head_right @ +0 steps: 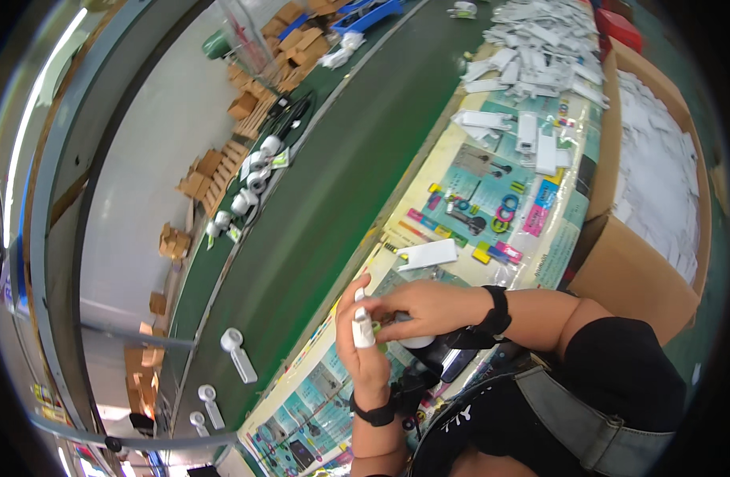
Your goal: Inspecting and assembling handheld electric fan components on a factory line.
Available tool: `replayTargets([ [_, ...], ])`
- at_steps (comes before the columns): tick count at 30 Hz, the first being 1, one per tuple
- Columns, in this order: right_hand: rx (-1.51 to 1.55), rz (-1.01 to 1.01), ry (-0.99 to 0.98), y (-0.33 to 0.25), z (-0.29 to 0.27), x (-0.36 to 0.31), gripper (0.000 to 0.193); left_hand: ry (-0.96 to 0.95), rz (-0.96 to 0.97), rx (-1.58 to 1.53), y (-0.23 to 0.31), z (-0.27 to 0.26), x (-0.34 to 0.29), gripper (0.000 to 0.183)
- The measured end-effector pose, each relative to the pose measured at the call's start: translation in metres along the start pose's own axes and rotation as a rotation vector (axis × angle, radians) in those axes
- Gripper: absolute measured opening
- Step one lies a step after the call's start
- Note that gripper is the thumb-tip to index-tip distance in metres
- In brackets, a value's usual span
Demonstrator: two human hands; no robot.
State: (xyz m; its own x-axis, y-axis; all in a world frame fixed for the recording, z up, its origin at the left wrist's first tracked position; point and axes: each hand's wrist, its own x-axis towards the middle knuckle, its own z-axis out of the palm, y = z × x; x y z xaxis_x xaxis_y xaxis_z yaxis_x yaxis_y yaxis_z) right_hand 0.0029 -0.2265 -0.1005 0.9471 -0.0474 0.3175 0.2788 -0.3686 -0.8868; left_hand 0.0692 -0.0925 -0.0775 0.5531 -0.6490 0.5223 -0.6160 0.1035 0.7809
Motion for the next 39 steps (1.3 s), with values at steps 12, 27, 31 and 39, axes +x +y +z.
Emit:
replayTargets([
  [12, -0.040, -0.350, 0.085, 0.013, 0.011, -0.003, 0.019, 0.061, 0.270, 0.408, 0.014, 0.006, -0.007, 0.028],
  [27, 0.347, -0.120, -0.157, -0.007, 0.003, -0.011, 0.030, 0.029, 0.348, 0.326, 0.026, 0.005, -0.016, 0.030],
  [31, 0.234, -0.085, -0.306, 0.001, 0.000, -0.006, 0.030, -0.056, 0.247, 0.160, 0.035, 0.002, -0.011, 0.026],
  [39, 0.314, -0.083, -0.188, -0.008, -0.004, -0.025, 0.037, 0.046, 0.474, 0.301, 0.024, 0.011, -0.030, 0.029],
])
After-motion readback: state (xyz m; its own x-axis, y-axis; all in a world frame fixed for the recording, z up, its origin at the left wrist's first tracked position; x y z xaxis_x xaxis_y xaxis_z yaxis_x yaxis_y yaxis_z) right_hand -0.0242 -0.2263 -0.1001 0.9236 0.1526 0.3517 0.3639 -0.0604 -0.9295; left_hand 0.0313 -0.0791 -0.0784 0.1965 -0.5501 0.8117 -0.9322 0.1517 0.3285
